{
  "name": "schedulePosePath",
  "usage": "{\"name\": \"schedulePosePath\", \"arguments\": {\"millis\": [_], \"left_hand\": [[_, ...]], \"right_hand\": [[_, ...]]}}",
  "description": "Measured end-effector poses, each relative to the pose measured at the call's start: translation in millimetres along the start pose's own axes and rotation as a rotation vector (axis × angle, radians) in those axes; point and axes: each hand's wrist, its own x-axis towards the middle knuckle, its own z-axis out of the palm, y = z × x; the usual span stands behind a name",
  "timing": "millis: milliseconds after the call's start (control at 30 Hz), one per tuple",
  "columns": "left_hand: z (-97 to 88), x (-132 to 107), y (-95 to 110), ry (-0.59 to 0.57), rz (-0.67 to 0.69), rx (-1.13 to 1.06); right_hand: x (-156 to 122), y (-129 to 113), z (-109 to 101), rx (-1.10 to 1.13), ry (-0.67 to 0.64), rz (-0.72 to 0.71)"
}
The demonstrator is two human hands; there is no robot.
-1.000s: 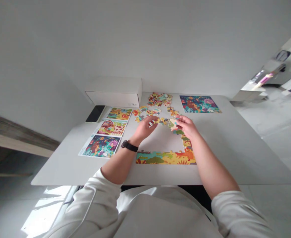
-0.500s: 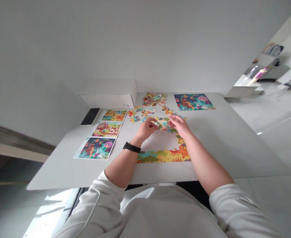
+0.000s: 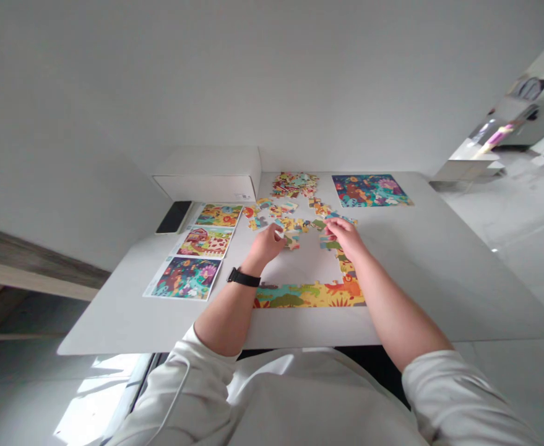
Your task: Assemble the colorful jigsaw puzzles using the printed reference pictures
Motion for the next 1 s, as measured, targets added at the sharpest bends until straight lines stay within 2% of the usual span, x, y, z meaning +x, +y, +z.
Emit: {"name": "schedulePosePath", "arguments": {"millis": [233, 300, 433, 533, 833, 1000], "left_hand": [[-5.7, -4.9, 3.8, 0.009, 0.018, 0.226], [-6.3, -5.9, 4.3, 0.023, 0.097, 0.248], [-2.7, -6.5, 3.2, -0.007, 0.343, 0.231], [2.1, -5.6, 0.5, -0.055, 0.429, 0.246], [7.6, -2.8, -4.4, -0.067, 0.472, 0.305], [7.1, -3.6, -1.9, -0.037, 0.430, 0.288]], "right_hand": [[0.4, 2.8, -1.2, -0.060, 0.026, -0.035], [0.6, 3.6, -0.9, -0.082, 0.031, -0.042], [1.5, 5.0, -0.5, -0.122, 0.033, -0.041], [2.0, 5.4, -0.4, -0.120, 0.032, -0.040], [2.6, 5.3, -0.4, -0.121, 0.066, -0.077], [4.3, -0.5, -8.4, -0.088, 0.159, -0.116]]}}
